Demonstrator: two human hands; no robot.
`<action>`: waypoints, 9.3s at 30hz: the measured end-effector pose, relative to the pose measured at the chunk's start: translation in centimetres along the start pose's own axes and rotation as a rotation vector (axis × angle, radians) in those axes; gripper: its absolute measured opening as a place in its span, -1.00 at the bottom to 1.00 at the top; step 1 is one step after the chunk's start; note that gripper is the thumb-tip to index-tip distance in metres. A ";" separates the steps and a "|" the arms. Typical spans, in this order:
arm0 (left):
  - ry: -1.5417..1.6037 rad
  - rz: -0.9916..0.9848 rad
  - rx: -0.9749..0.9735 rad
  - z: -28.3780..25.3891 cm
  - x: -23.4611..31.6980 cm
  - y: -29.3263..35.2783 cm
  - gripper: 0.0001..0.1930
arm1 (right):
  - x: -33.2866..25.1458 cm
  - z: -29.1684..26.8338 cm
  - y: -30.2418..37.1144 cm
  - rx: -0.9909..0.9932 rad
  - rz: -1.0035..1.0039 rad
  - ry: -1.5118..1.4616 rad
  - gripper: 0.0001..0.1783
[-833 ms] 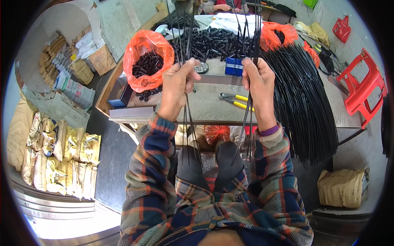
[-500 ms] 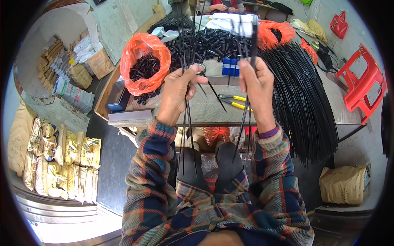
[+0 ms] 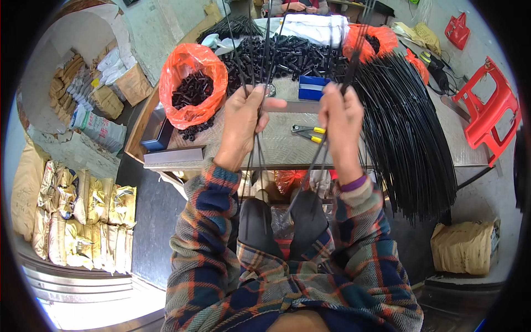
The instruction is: Assembling wire bundles by aligning wires, adding connectors, and using pliers to secure components.
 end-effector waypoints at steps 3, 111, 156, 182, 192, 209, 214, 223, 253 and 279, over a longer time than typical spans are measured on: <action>0.076 0.075 0.068 1.5 -0.8 -0.6 -0.84 | 2.7 1.8 1.7 -0.023 0.109 0.033 -0.82; 0.332 0.192 0.187 2.2 -0.3 1.2 -0.73 | 6.2 4.2 4.9 -0.596 0.366 0.302 -0.68; -0.284 -0.327 -0.736 -2.2 -13.6 4.8 -0.75 | 4.5 4.9 7.9 -0.904 0.727 -0.257 -0.72; -1.132 0.517 -1.210 -0.4 -12.1 5.5 -0.16 | 29.0 -2.9 9.8 -0.596 0.018 0.910 -0.58; -1.081 0.514 -1.044 -1.1 -11.4 5.7 -0.20 | 10.1 -0.3 4.2 -0.203 0.015 1.122 -0.83; -1.541 0.643 -1.022 -2.1 -12.2 5.4 -0.16 | 19.1 -4.1 -23.5 -0.399 -0.023 1.789 -0.95; -1.310 0.448 -1.061 -2.1 -12.4 4.7 -0.31 | 17.5 -4.0 -23.1 -0.378 -0.124 1.631 -0.89; -1.295 0.387 -1.039 -1.4 -12.5 4.6 -0.38 | 14.5 1.2 -16.5 -0.327 -0.290 1.152 -0.91; -1.325 0.315 -1.028 -1.4 -13.0 4.4 -0.36 | 17.5 0.1 -14.8 -0.370 -0.149 1.340 -0.89; -1.337 0.374 -1.047 -2.1 -12.8 4.6 -0.20 | 17.1 2.3 -13.9 -0.413 -0.386 1.340 -0.92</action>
Point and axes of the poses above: each hand's wrist, its own y-axis away from the middle knuckle, its own z-axis out of the palm, x = y × z, the point moved 8 cm from there along -y, towards the middle knuckle, and after that the axes turned 12 degrees about z, right-handed, at the moved point
